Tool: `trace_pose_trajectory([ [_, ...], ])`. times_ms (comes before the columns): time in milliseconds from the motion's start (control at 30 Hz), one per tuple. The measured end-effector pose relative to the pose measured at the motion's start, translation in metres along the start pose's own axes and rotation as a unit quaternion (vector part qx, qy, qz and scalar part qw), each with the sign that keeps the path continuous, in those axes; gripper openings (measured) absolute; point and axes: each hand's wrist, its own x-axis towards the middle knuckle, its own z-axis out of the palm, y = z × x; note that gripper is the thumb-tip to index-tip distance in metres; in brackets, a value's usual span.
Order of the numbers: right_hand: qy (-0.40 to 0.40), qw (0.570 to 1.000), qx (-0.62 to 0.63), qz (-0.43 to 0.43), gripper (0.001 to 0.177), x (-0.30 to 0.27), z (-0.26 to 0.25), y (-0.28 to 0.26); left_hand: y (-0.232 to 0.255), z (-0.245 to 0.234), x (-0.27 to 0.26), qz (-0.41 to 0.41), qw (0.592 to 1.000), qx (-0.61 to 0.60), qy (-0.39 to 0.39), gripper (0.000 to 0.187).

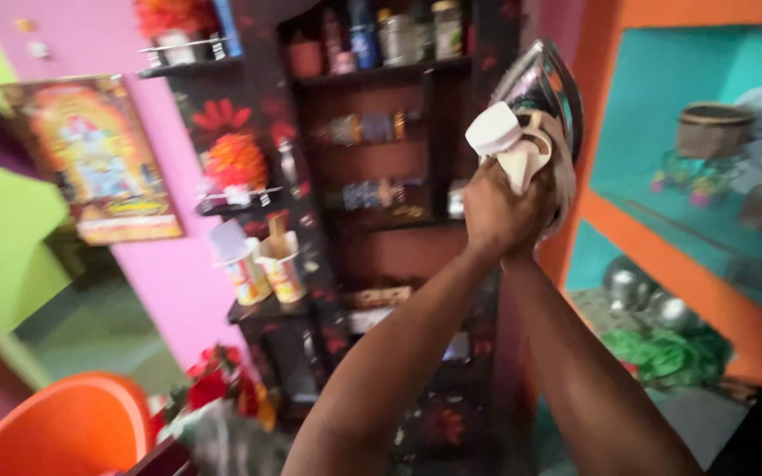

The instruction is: The person retrieves an iron from a shelf, places it on a table, and plugs it into a wall socket. They then gather a pile of clothes from a bed and place them on a chair.

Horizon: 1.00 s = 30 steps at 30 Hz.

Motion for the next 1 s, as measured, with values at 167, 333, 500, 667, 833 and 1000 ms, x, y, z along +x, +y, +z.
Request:
trace_pose_trajectory([
  [167, 0.137, 0.806, -0.566, -0.109, 0.04, -0.038, 0.067, 0.067, 0.023, -0.081, -0.03, -0.017, 0.997, 0.006, 0.081, 0.038],
  [333, 0.066, 0.516, -0.815, -0.254, 0.04, -0.09, 0.111, 0.127, 0.043, -0.16, -0.053, -0.042, 0.992, 0.076, 0.093, 0.039],
  [500, 0.117, 0.736, -0.645, -0.17, 0.037, -0.107, 0.143, 0.193, 0.045, -0.218, -0.081, -0.049, 0.976, 0.168, 0.128, 0.04],
  [667, -0.04, 0.785, -0.537, -0.308, 0.038, -0.16, 0.266, 0.185, 0.061, -0.263, -0.117, -0.02, 0.966, 0.193, 0.171, 0.036],
  [833, 0.015, 0.622, -0.762, -0.182, 0.049, -0.229, 0.297, 0.226, 0.089, -0.302, -0.169, -0.043, 0.947, 0.243, 0.207, 0.035],
  [1000, -0.006, 0.64, -0.76, -0.115, 0.029, -0.286, 0.339, 0.295, 0.126, -0.363, -0.216, -0.107, 0.927, 0.288, 0.217, 0.037],
])
